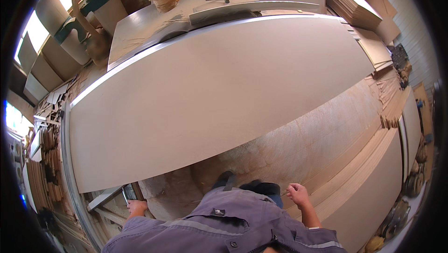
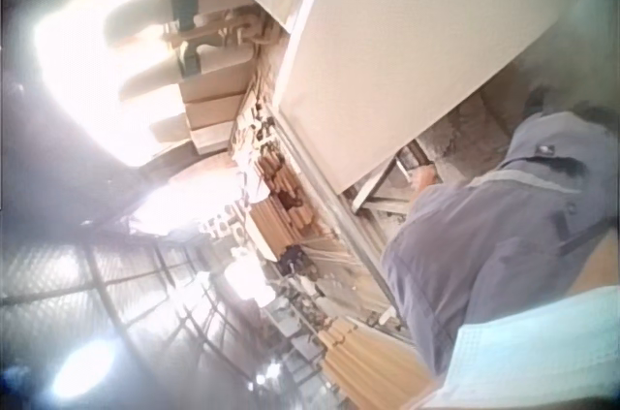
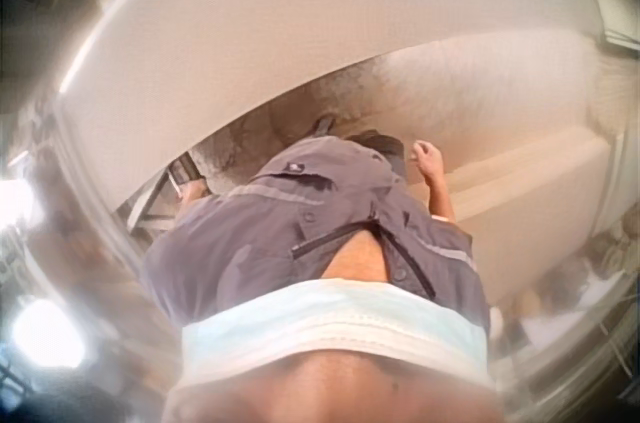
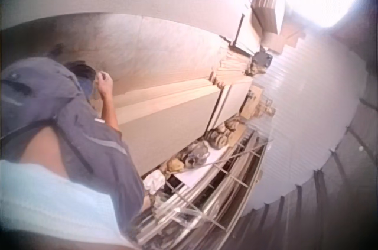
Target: The person repeatedly positions large light-colored wood panels on a table saw, feeds them through the blade to cut narrow strips, and removes the offcuts. The process is repeated multiple times with different panels.
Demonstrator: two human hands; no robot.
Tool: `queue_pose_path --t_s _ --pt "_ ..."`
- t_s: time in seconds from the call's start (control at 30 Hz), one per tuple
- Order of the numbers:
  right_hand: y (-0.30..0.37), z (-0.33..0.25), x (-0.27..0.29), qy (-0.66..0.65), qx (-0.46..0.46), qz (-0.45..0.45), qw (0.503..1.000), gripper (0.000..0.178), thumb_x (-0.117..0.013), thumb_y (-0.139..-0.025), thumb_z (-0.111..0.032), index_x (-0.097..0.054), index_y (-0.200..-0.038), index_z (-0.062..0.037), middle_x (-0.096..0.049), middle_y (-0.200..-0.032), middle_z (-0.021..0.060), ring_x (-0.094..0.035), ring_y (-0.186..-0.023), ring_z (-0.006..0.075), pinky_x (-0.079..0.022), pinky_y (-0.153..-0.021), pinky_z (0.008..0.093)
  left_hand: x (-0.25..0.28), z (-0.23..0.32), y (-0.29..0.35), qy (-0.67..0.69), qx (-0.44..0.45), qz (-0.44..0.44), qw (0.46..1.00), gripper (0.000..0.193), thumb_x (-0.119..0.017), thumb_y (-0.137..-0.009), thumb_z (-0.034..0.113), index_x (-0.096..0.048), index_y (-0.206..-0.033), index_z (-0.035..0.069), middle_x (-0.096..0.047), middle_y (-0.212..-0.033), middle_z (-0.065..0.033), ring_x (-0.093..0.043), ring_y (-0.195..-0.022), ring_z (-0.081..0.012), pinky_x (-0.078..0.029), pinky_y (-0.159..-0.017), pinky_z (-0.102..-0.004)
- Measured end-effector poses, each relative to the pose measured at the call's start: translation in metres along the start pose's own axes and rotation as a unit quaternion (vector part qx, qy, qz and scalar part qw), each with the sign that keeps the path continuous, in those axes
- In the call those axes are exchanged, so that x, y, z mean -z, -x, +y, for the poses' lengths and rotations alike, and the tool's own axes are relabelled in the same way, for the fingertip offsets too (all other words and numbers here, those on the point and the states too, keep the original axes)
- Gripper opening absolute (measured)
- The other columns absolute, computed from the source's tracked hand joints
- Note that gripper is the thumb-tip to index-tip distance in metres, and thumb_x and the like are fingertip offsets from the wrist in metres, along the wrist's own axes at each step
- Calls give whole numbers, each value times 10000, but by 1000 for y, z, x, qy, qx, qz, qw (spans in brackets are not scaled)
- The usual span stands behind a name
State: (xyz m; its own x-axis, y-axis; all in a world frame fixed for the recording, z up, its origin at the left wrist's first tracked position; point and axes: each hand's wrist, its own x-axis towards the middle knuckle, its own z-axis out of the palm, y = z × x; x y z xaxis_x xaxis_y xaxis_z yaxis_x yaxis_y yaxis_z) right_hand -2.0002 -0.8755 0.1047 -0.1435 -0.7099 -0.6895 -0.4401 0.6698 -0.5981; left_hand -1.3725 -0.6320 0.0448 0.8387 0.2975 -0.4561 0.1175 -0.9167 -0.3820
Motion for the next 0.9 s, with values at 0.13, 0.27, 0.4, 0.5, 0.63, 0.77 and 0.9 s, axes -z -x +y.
queue_pose_path --t_s 0.13,0.27,0.4,0.5,0.63,0.77,0.9 --pt "-83 -31 71 19 39 -40 998 319 -621 -938 -198 -641 -1132 54 -690 -905 87 -644 -730 126 -521 -673 266 -29 41 81 -12 -7 20 1000 922 -764 -736 297 -239 -1423 -23 -397 -1407 -265 -437 -1319 -409 -385 -1080 -479" --pt "-161 -65 170 54 83 -61 993 315 -608 -947 -185 -622 -1164 42 -686 -916 68 -645 -735 121 -511 -636 257 -24 98 194 -2 -4 42 999 875 -772 -743 293 -282 -1402 -10 -453 -1387 -229 -484 -1292 -380 -392 -1072 -456" --pt "-195 -117 268 92 84 -73 990 310 -616 -946 -193 -638 -1145 44 -694 -918 92 -641 -720 117 -508 -632 261 -61 152 259 -3 -20 24 999 753 -703 -800 259 -323 -1386 -22 -459 -1404 -231 -503 -1278 -360 -397 -1058 -452" --pt "-249 -151 328 119 82 -75 987 307 -607 -954 -187 -628 -1153 46 -698 -929 96 -633 -705 113 -499 -611 253 -72 191 329 -9 -41 52 998 719 -666 -829 276 -331 -1384 -36 -474 -1391 -232 -510 -1269 -357 -391 -1048 -458" --pt "-324 -207 380 57 129 -85 986 305 -566 -990 -203 -599 -1182 32 -675 -955 91 -609 -697 112 -478 -575 232 -100 240 413 -18 -49 86 995 708 -647 -847 310 -337 -1375 -46 -484 -1382 -232 -521 -1251 -350 -382 -1034 -454" --pt "-395 -260 421 41 166 -94 981 338 -554 -1002 -225 -579 -1218 34 -667 -1005 105 -607 -704 120 -478 -576 229 -133 290 495 -12 -67 116 991 704 -676 -832 343 -371 -1347 -28 -518 -1325 -212 -540 -1212 -333 -384 -1006 -438" --pt "-456 -276 481 47 153 -95 983 385 -542 -1010 -260 -540 -1264 30 -658 -1044 119 -611 -711 130 -477 -573 230 -139 337 592 -9 -57 81 995 600 -664 -840 323 -416 -1282 2 -540 -1262 -189 -549 -1179 -319 -383 -983 -431"
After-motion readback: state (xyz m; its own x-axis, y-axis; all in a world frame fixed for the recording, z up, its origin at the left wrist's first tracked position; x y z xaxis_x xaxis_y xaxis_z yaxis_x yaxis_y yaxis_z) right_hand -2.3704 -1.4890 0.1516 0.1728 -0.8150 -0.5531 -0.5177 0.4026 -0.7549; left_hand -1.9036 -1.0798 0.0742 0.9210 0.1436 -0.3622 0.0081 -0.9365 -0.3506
